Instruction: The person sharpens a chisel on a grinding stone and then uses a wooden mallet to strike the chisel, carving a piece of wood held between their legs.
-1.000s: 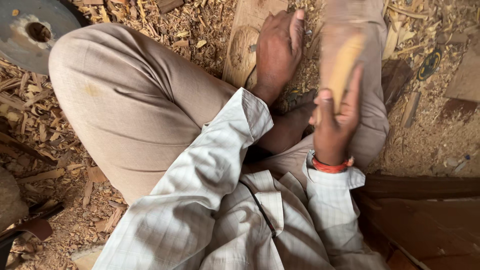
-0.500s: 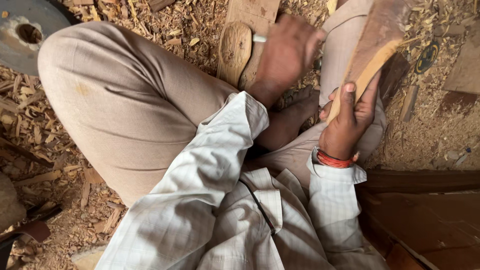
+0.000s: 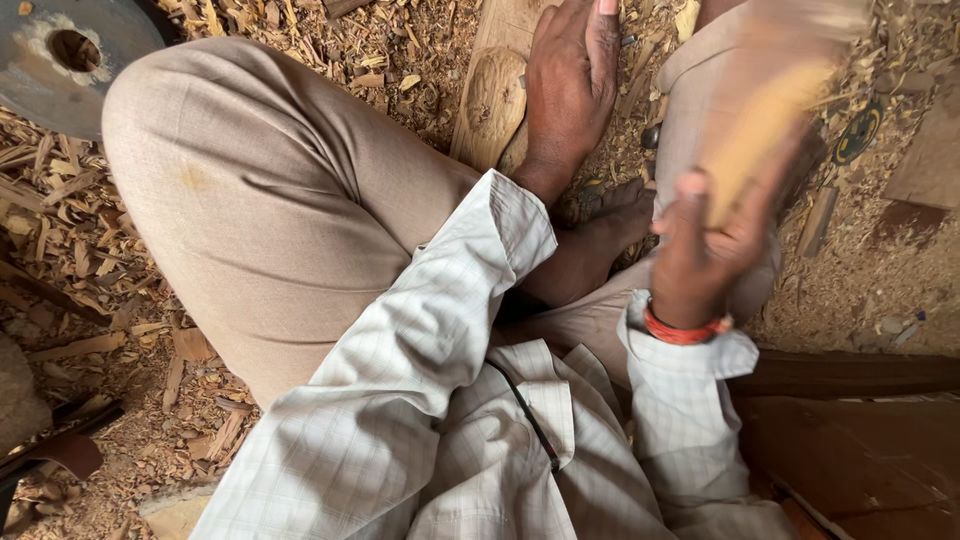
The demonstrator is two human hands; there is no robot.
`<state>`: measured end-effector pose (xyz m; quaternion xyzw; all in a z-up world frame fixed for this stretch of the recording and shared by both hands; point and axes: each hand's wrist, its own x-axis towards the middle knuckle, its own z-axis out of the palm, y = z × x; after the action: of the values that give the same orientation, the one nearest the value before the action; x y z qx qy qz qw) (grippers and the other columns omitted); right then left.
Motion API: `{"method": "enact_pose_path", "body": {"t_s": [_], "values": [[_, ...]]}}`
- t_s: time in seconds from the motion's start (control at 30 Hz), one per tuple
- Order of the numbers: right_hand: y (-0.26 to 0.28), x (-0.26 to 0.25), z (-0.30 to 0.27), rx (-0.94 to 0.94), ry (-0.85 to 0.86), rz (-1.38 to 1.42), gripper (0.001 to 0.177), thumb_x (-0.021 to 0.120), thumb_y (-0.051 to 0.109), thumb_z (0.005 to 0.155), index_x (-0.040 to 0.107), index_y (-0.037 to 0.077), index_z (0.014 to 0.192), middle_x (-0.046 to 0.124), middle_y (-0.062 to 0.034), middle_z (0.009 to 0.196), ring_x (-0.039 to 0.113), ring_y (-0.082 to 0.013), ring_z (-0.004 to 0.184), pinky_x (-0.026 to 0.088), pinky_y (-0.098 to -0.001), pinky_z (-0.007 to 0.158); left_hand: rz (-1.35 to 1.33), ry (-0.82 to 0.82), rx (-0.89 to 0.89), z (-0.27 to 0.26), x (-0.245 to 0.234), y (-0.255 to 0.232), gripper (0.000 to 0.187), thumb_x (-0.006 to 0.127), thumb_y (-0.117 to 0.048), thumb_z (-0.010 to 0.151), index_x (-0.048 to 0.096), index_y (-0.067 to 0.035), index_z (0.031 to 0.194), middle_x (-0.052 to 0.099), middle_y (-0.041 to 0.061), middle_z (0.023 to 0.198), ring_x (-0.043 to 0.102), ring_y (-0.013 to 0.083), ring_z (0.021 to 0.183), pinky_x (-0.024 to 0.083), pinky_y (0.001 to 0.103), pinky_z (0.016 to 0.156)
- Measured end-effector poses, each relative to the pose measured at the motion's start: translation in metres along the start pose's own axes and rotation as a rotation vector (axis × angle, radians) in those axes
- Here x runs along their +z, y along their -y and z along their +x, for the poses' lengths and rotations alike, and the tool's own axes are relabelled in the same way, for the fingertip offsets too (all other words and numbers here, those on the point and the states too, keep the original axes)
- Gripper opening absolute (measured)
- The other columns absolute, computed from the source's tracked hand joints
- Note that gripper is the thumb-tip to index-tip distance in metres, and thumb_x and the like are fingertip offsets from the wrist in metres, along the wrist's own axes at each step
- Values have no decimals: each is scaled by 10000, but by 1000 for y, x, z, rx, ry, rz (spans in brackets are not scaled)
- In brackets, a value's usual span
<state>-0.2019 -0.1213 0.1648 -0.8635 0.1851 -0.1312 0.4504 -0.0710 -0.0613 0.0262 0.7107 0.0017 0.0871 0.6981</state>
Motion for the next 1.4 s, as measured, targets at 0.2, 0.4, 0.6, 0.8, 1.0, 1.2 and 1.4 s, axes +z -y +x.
{"method": "enact_pose_path", "body": {"t_s": [0.2,0.4,0.6,0.8,1.0,1.2,1.4], "values": [[-1,13,18,125,80,67,688,658,171,1168,234,83,1702,625,-132,1346,539,-80,632,473,-232,533,57,-15,-70,8,0,6,299,466,-201,1126,645,0,994,631,168,948,584,357,866,469,449,850],[-2,0,25,345,226,50,740,654,200,1129,260,134,1752,601,2,944,481,-36,675,428,-189,542,113,-17,28,4,11,3,301,471,-211,1107,648,-2,982,646,170,970,582,366,908,472,473,878],[-17,2,27,221,-31,287,746,675,180,1145,204,127,1722,634,-44,971,611,-80,715,489,-222,505,266,38,7,1,15,17,323,484,-240,1087,675,10,1014,661,171,937,602,330,865,483,468,860],[-27,-21,32,229,96,141,668,653,134,1183,266,96,1726,666,-43,1157,557,-90,677,494,-238,533,338,84,83,1,19,7,327,507,-286,1096,667,-12,1019,666,187,1017,610,363,962,485,488,890],[-18,-27,21,136,21,193,640,632,99,1228,220,84,1718,607,-83,931,536,-104,637,471,-248,550,124,41,71,-1,15,6,233,513,-213,1104,658,-36,1147,663,170,1085,622,370,1053,494,477,990],[-6,-19,23,3,1,59,660,643,101,1209,198,102,1695,673,-122,1056,557,-136,620,522,-292,625,70,-92,-12,1,17,20,161,558,-136,1057,615,0,1119,628,217,1056,592,428,1038,487,472,907],[-9,-7,40,3,106,29,714,698,146,1186,219,79,1711,693,-102,1036,567,-92,619,483,-248,558,63,-150,-56,4,21,24,174,523,-158,1076,610,-13,1038,620,211,995,586,413,948,473,487,872]]}}
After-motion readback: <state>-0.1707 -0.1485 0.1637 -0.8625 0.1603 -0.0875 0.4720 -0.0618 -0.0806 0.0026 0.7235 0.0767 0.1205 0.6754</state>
